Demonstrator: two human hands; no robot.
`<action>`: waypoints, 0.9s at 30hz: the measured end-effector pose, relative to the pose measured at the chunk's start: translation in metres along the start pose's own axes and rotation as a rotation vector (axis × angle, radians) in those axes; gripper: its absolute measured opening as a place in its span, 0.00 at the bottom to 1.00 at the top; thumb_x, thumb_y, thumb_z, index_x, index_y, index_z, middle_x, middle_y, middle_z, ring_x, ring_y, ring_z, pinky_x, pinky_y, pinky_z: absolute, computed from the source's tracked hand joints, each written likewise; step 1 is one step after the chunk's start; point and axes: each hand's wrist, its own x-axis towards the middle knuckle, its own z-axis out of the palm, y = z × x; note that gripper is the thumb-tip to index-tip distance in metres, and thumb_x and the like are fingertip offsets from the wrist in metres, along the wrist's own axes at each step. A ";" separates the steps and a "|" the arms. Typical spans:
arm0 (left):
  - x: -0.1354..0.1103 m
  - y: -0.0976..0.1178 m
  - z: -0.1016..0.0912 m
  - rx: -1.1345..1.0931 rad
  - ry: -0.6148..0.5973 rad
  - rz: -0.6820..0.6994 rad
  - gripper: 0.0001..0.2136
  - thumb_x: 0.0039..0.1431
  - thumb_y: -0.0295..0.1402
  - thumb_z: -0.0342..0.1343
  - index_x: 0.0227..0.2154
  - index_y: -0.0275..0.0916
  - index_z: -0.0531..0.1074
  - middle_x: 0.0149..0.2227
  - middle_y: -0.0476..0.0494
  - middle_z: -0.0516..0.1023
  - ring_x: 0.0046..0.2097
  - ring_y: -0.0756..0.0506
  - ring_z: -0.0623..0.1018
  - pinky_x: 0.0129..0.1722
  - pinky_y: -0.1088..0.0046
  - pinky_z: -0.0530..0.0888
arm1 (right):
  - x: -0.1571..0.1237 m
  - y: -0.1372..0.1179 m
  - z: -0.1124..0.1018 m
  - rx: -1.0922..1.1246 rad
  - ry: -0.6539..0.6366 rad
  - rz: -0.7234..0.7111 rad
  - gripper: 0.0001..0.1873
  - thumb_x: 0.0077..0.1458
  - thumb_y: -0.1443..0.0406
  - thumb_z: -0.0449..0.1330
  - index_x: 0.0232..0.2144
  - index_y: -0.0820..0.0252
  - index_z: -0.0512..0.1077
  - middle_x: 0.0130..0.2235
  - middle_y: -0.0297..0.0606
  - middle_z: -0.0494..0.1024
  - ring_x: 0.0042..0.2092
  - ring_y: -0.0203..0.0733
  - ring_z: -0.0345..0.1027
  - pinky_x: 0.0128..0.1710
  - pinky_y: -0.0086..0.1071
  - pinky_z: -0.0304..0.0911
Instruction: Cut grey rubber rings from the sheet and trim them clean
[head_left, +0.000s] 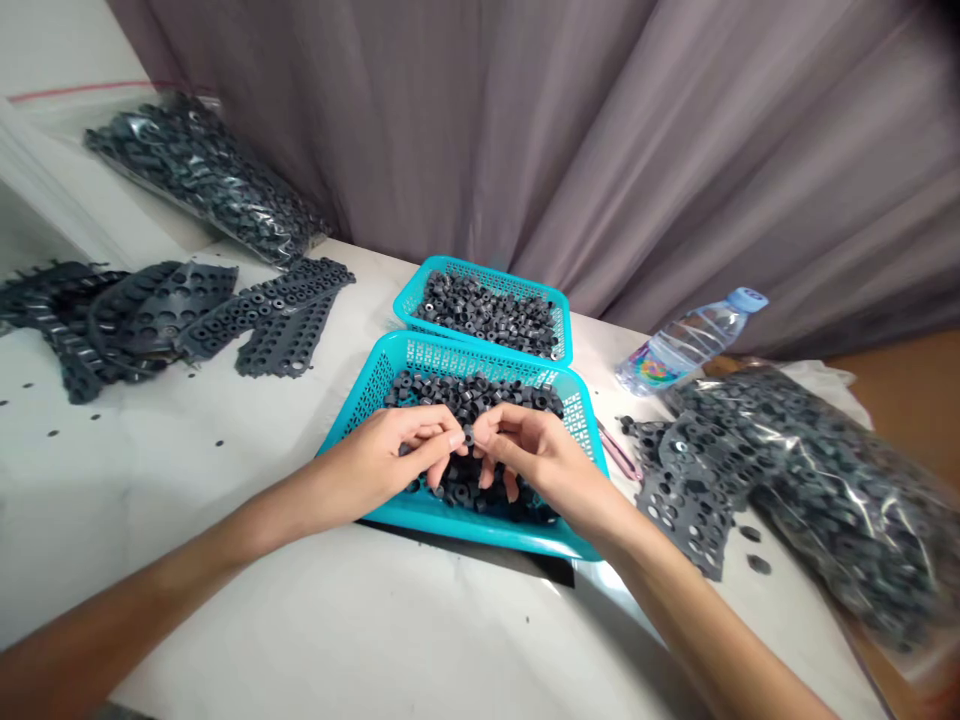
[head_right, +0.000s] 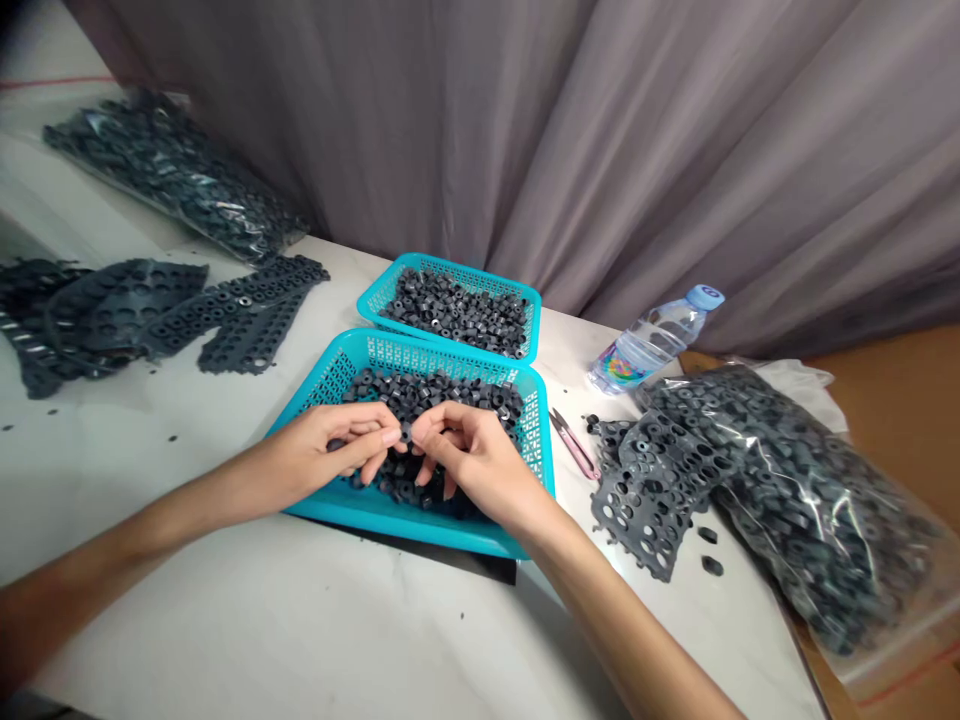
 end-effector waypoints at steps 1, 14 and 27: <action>0.000 0.001 0.000 0.006 0.000 0.004 0.13 0.75 0.40 0.50 0.38 0.40 0.74 0.28 0.53 0.74 0.32 0.50 0.74 0.37 0.72 0.70 | 0.000 -0.001 0.000 -0.004 0.001 0.002 0.20 0.61 0.49 0.68 0.37 0.61 0.74 0.34 0.34 0.74 0.30 0.35 0.74 0.22 0.23 0.65; -0.001 0.005 -0.001 -0.039 0.018 0.010 0.11 0.72 0.37 0.54 0.35 0.39 0.76 0.26 0.54 0.74 0.30 0.51 0.72 0.35 0.73 0.68 | -0.002 -0.004 0.003 -0.005 0.018 0.030 0.13 0.62 0.56 0.66 0.35 0.61 0.73 0.30 0.31 0.73 0.27 0.32 0.69 0.22 0.24 0.64; 0.003 -0.003 -0.002 -0.229 0.078 -0.044 0.18 0.76 0.47 0.46 0.42 0.39 0.73 0.30 0.52 0.68 0.29 0.50 0.63 0.28 0.72 0.59 | 0.001 0.011 0.002 -0.124 0.153 0.009 0.16 0.63 0.53 0.66 0.35 0.57 0.68 0.23 0.23 0.66 0.18 0.31 0.61 0.13 0.23 0.61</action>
